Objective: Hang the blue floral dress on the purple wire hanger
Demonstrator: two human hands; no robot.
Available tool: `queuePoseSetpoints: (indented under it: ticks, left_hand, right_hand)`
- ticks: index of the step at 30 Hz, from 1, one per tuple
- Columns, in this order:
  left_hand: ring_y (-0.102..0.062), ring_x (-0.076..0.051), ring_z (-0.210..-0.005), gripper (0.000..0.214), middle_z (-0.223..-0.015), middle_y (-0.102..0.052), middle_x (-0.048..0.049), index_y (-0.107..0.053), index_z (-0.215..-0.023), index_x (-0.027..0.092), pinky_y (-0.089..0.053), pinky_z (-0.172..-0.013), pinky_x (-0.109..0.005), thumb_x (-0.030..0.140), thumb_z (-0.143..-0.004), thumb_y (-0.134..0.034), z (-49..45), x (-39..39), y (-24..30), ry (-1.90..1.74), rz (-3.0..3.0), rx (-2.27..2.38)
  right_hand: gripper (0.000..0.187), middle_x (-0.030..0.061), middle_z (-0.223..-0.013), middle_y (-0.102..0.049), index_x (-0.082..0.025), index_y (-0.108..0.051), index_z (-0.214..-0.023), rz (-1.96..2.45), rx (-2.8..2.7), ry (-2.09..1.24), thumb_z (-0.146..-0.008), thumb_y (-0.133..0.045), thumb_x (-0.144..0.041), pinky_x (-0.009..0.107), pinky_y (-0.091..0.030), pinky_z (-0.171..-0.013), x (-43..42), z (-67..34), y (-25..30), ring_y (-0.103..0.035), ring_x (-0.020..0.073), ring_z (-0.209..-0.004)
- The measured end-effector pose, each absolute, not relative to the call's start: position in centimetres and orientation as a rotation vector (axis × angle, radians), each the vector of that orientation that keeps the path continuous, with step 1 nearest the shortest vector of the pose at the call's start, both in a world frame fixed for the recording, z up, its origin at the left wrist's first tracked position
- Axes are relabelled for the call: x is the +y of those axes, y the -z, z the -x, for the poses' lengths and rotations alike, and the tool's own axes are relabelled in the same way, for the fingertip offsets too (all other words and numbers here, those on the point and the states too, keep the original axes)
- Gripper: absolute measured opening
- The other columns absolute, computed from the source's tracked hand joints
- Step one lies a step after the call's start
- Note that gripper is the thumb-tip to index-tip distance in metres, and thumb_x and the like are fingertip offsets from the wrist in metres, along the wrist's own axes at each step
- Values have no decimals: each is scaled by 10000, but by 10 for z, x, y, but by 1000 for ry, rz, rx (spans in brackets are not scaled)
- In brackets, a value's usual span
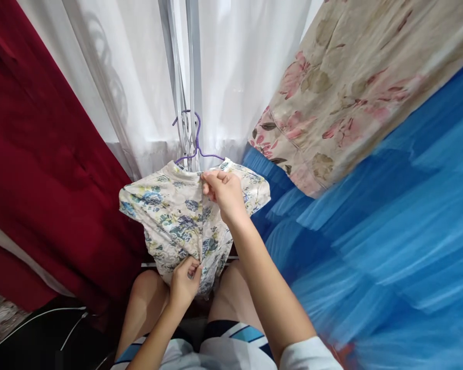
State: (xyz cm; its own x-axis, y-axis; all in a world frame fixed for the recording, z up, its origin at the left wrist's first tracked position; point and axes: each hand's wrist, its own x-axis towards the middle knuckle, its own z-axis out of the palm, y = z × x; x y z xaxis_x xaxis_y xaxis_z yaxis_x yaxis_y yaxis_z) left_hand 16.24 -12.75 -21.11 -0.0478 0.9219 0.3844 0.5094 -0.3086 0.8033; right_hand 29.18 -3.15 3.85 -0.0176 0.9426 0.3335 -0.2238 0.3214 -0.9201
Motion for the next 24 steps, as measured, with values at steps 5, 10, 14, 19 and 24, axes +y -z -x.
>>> queuePoseSetpoints:
  ticks: [5,10,14,19,24]
  left_hand:
    - [-613,-172,-811,212,-883,-651,-44,-615,-1136,194,-496,-772,-288,249,-936,-567,-150,-112,129,-1638,-1780,1353]
    - [-578,-164,-859,350,-1024,-597,-71,-543,-1327,233,-487,-786,-291,279,-982,-510,-146,-67,2,-1783,-2172,1155]
    - [-570,-156,-827,173,-900,-568,-41,-658,-940,186,-461,-753,-273,280,-981,-518,-147,-52,-33,-1718,-2387,1196]
    - [-556,-132,-805,201,-848,-566,-17,-627,-865,154,-442,-735,-238,291,-977,-531,-138,-50,-29,-2027,-2178,1294]
    - [-567,-137,-851,229,-867,-591,-19,-638,-898,138,-461,-800,-243,348,-951,-562,-83,-25,-26,-2432,-1665,1363]
  right_hand:
    - [215,-47,-470,-557,-168,-614,-756,841,-1250,-1086,-804,-675,-368,200,-251,-399,-46,-292,-16,-371,66,-383]
    - [214,-47,-478,-563,-186,-561,-752,791,-1365,-995,-849,-645,-357,206,-292,-439,-58,-296,-23,-406,73,-405]
    - [244,-61,-488,-506,-194,-515,-728,795,-1380,-975,-846,-637,-369,216,-246,-434,-57,-291,-23,-369,72,-417]
    - [197,-90,-512,-353,-205,-498,-738,845,-1366,-881,-851,-585,-339,228,-192,-447,-44,-275,0,-292,74,-438]
    - [224,-79,-497,-403,-198,-514,-727,982,-1426,-959,-837,-606,-371,229,-202,-446,-50,-291,29,-322,82,-434]
